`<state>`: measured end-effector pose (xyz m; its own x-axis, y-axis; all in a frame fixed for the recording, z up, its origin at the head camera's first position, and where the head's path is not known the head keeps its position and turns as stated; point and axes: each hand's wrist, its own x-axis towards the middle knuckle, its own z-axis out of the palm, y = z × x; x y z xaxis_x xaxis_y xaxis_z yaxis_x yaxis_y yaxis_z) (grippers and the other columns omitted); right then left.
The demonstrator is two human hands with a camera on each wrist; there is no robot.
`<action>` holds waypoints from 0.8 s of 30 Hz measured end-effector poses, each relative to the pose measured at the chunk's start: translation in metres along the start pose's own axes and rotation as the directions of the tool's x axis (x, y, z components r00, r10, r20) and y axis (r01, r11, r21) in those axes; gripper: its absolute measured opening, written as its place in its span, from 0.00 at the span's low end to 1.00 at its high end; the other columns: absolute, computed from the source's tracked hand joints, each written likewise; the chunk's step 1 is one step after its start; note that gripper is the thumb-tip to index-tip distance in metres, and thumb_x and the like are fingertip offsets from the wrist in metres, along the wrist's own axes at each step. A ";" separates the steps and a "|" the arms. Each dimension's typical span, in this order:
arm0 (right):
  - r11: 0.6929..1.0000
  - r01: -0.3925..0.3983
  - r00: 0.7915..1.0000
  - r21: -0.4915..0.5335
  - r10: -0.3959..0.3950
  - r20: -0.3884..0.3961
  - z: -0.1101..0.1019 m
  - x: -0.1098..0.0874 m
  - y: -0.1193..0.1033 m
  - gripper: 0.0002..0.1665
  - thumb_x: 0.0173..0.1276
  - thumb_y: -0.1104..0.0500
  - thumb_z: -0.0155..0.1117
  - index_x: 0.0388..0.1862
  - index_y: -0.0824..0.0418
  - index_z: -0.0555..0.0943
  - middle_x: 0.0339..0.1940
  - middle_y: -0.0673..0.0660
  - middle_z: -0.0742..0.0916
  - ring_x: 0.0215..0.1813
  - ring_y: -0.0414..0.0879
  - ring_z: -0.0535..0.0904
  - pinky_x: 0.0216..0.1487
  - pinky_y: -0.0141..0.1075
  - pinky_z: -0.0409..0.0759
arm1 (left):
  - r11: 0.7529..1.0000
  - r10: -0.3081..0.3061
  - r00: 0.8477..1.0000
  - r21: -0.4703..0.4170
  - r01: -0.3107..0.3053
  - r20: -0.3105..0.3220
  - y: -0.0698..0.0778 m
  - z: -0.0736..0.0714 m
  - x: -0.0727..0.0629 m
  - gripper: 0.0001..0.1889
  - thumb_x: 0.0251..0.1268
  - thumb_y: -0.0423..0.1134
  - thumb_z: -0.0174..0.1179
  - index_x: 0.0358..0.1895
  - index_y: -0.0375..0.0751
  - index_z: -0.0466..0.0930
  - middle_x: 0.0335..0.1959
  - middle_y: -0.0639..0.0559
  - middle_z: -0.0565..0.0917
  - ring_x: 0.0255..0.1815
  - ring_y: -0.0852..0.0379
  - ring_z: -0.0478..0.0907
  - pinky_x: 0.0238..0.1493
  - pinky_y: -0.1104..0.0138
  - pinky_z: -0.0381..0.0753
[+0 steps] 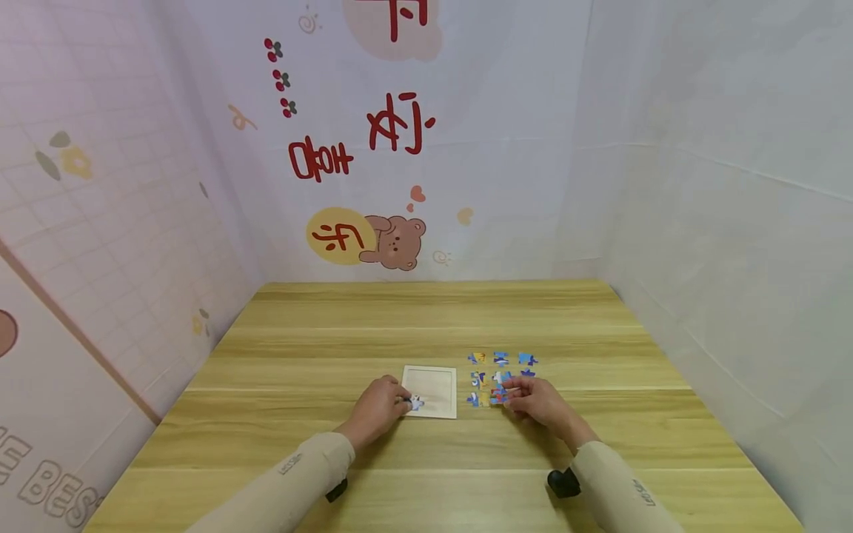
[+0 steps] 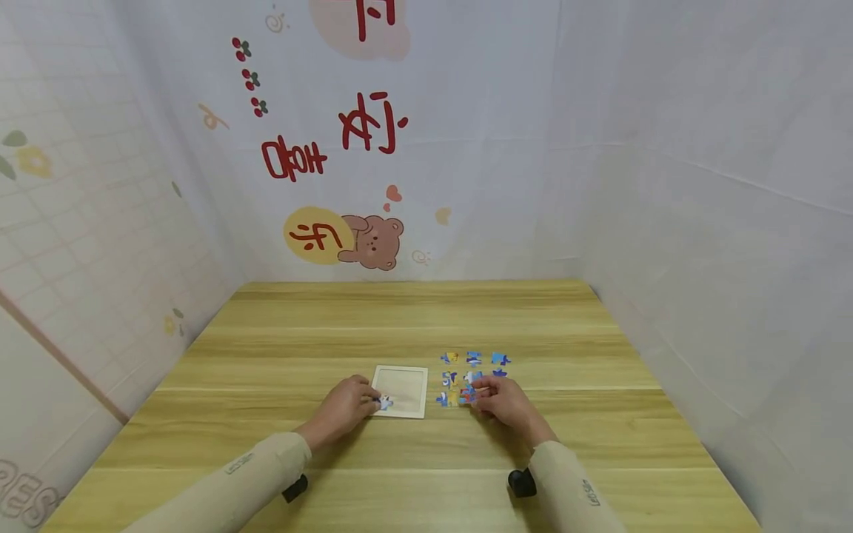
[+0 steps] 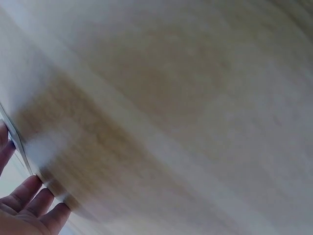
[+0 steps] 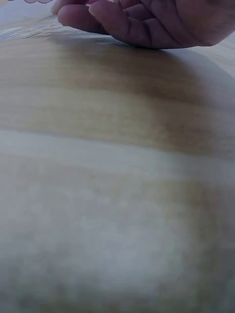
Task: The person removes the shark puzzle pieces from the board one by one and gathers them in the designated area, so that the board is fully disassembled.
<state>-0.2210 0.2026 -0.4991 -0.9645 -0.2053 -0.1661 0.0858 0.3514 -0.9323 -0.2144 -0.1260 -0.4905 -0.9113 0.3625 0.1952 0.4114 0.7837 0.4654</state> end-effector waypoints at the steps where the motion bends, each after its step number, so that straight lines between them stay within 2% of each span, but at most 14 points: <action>1: 1.000 0.001 1.000 -0.003 -0.001 0.008 0.000 0.000 0.001 0.21 0.65 0.68 0.65 0.57 0.71 0.76 0.36 0.56 0.84 0.30 0.46 0.81 0.27 0.35 0.75 | 1.000 -0.006 1.000 -0.002 0.006 0.003 -0.001 0.001 0.000 0.07 0.60 0.32 0.68 0.39 0.34 0.89 0.38 0.46 0.81 0.40 0.49 0.77 0.46 0.53 0.78; 5: 1.000 0.004 1.000 -0.017 -0.004 0.016 0.000 0.000 0.003 0.20 0.64 0.69 0.66 0.55 0.72 0.77 0.34 0.56 0.84 0.29 0.46 0.81 0.27 0.35 0.75 | 1.000 -0.017 1.000 -0.016 0.017 0.012 -0.001 0.001 -0.001 0.07 0.61 0.33 0.68 0.39 0.34 0.89 0.39 0.45 0.81 0.40 0.49 0.77 0.46 0.53 0.77; 14: 0.994 -0.022 0.999 -0.105 0.019 -0.033 0.000 -0.003 -0.001 0.20 0.65 0.68 0.65 0.56 0.71 0.78 0.29 0.56 0.84 0.28 0.47 0.78 0.29 0.39 0.76 | 1.000 0.001 1.000 -0.017 -0.001 0.011 -0.002 0.002 0.000 0.06 0.61 0.33 0.68 0.38 0.35 0.89 0.39 0.45 0.80 0.41 0.48 0.77 0.46 0.52 0.78; 24: 0.994 -0.043 0.998 -0.104 0.038 -0.056 0.001 -0.002 -0.004 0.22 0.63 0.69 0.64 0.58 0.71 0.78 0.28 0.58 0.83 0.27 0.46 0.76 0.28 0.37 0.75 | 1.000 0.000 1.000 -0.005 0.000 0.020 -0.003 0.000 -0.001 0.07 0.62 0.34 0.67 0.40 0.35 0.88 0.43 0.43 0.81 0.44 0.45 0.78 0.48 0.51 0.78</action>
<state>-0.2194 0.2005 -0.4956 -0.9731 -0.1402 -0.1828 0.1011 0.4531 -0.8857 -0.2143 -0.1285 -0.4922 -0.9106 0.3728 0.1782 0.4117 0.7812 0.4694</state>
